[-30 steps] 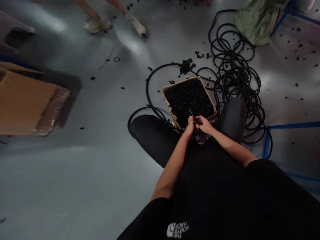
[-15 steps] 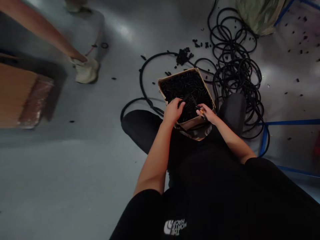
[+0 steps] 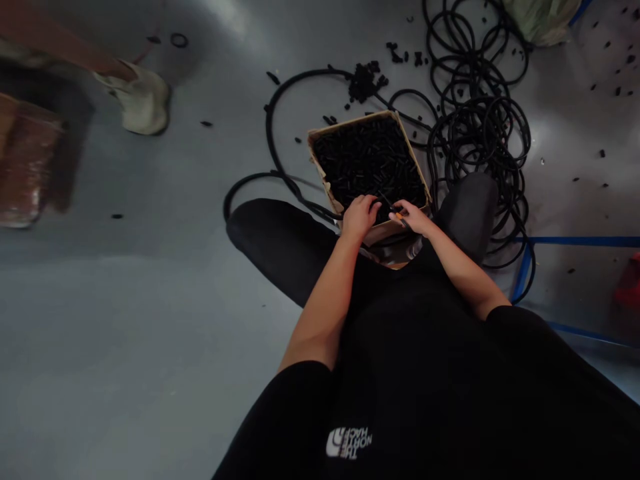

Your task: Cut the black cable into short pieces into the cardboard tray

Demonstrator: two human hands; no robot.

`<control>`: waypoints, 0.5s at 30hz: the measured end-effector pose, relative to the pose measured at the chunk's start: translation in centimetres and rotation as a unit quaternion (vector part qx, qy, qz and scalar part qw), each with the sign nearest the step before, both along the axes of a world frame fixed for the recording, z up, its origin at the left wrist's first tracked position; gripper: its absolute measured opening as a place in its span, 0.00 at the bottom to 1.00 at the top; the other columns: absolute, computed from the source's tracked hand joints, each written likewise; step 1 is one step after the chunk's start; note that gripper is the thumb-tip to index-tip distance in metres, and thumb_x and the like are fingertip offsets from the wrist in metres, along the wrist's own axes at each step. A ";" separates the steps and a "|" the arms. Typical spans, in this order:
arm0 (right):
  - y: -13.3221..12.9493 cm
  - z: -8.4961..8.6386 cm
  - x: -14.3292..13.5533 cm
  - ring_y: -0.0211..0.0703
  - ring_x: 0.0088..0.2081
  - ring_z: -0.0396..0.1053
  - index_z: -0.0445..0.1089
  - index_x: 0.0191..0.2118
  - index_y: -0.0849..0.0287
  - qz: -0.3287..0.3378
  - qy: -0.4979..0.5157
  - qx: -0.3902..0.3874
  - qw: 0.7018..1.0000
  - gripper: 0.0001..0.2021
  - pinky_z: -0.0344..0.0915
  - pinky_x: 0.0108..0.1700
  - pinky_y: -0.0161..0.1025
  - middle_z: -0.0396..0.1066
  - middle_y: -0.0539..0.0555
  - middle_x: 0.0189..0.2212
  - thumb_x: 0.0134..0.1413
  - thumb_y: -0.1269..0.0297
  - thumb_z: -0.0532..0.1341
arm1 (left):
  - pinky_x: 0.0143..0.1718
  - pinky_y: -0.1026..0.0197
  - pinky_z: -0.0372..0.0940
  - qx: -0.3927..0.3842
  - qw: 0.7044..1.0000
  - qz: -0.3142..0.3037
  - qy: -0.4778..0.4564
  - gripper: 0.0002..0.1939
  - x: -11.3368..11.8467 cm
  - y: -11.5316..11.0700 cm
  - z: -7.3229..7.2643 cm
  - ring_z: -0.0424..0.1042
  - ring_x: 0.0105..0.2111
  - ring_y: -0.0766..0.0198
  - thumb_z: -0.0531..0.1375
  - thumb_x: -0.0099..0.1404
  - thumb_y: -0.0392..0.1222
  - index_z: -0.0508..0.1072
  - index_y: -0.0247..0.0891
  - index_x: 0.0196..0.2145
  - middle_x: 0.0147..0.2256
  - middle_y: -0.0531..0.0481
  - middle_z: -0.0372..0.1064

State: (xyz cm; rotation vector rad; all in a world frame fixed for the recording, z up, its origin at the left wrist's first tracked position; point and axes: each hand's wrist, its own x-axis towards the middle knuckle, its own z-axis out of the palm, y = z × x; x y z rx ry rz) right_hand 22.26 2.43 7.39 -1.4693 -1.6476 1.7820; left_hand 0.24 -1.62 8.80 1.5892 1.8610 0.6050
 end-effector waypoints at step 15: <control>-0.3 -0.1 -0.7 0.42 0.33 0.72 0.76 0.49 0.57 0.002 -0.051 0.034 0.998 0.31 0.67 0.38 0.37 0.74 0.47 0.30 0.55 0.35 0.75 | 0.61 0.47 0.72 -0.024 0.993 0.055 -0.099 0.10 1.4 0.7 -1.7 0.82 0.55 0.43 0.64 0.73 0.41 0.80 0.37 0.49 0.52 0.35 0.85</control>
